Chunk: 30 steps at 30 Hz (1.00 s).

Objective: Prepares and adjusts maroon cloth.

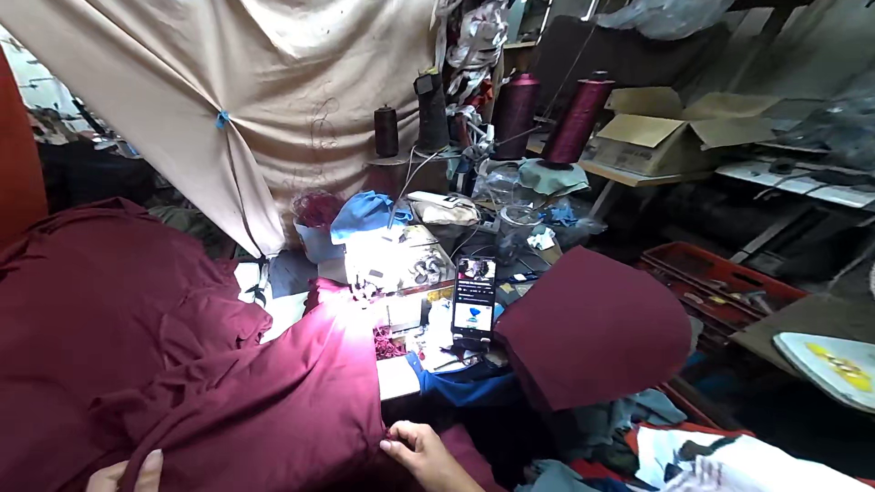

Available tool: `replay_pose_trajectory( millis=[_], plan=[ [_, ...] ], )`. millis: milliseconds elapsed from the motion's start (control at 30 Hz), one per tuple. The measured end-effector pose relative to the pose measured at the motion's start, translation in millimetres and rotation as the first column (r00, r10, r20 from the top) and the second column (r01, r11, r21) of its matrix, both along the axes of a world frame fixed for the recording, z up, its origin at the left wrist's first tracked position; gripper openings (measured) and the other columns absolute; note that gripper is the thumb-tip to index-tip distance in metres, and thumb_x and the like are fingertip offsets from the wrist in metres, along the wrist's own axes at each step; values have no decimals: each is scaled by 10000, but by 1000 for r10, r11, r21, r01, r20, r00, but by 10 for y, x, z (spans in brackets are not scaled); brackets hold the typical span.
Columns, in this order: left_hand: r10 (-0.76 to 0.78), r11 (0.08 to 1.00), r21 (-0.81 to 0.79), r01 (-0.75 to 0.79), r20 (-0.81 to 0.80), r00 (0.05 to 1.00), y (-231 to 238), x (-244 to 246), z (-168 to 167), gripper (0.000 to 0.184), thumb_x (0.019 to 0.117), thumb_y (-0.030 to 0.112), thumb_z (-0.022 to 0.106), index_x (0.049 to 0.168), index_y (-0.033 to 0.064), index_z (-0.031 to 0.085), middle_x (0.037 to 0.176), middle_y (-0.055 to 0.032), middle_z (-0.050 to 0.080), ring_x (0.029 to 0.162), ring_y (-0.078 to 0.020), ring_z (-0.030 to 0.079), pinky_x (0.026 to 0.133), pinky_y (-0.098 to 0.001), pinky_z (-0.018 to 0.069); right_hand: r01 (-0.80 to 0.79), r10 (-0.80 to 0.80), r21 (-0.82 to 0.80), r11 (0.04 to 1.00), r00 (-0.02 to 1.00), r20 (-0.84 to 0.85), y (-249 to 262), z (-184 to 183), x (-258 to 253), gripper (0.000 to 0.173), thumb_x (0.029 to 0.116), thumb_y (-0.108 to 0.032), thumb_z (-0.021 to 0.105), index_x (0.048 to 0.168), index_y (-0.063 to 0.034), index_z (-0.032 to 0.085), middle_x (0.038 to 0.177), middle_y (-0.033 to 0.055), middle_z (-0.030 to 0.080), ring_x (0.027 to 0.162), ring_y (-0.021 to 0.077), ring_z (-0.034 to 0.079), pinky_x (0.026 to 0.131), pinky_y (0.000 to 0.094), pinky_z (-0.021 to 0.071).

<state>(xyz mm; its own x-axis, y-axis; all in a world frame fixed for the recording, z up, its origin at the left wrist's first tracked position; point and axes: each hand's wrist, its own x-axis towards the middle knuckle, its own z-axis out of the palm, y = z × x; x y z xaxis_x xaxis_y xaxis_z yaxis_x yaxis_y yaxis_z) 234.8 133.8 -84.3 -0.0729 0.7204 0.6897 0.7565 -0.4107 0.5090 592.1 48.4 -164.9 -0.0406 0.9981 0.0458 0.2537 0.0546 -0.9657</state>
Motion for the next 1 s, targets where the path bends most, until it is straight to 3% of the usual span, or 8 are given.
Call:
replay_pose_trajectory(
  millis=[67,200,367,533,633,767,900,1000],
  plan=[
    [20,999,-35,-21,-36,999,14,29,-18,355,1059,171,551,942,-158,616,823,-219,656,786,-133,639,748,-247,517,41,-41,37,998,999,5,7,-40,10,255,976,-224,656,942,21,720,922,97,699,885,116,649,841,311,530],
    [82,994,-62,-89,-112,990,8,24,-30,420,1080,219,510,978,-163,652,850,-296,678,773,-275,680,752,-396,538,93,-93,22,995,996,10,-19,3,23,265,948,-263,693,921,0,708,891,68,676,853,97,625,805,286,517],
    [105,990,-81,-118,-147,984,18,108,-68,448,1089,235,480,947,-153,654,791,-289,661,695,-290,657,676,-415,523,122,-123,-16,992,991,-50,-45,-13,4,212,937,-241,695,903,-32,680,839,9,638,791,41,588,749,236,492],
    [-11,974,-223,-22,-146,989,8,152,-100,520,930,372,709,1074,-120,620,901,-298,680,792,-412,684,721,-584,527,125,-132,-66,990,984,-123,-68,-32,21,152,933,-190,699,937,-37,702,834,-10,669,777,16,612,738,212,511],
    [14,988,-148,-44,-203,979,45,152,-155,430,998,338,631,979,-91,661,815,-244,685,711,-341,680,651,-505,529,137,-155,-108,985,969,-192,-75,-13,29,139,932,-190,714,915,-52,706,790,-33,661,733,8,606,700,204,510],
    [86,993,-58,-100,-205,975,120,92,-273,403,1074,223,508,950,-124,671,798,-273,676,696,-320,678,661,-450,536,133,-154,-107,985,963,-219,-76,3,37,171,942,-213,712,862,-67,673,740,-50,612,684,5,568,654,193,477],
    [170,960,-202,-195,-134,976,167,-58,-560,487,1096,217,453,924,-198,643,771,-335,635,706,-426,647,705,-574,508,103,-119,-90,991,972,-202,-84,44,-21,167,946,-207,701,871,-64,660,745,-51,596,684,4,554,657,192,466],
    [141,943,-290,-161,-88,986,119,-67,-673,444,1074,185,493,933,-200,664,829,-351,658,778,-435,662,785,-586,508,95,-112,-100,990,977,-181,-68,40,-58,189,948,-228,703,882,-53,671,744,-43,593,680,5,541,654,192,456]
  ],
)
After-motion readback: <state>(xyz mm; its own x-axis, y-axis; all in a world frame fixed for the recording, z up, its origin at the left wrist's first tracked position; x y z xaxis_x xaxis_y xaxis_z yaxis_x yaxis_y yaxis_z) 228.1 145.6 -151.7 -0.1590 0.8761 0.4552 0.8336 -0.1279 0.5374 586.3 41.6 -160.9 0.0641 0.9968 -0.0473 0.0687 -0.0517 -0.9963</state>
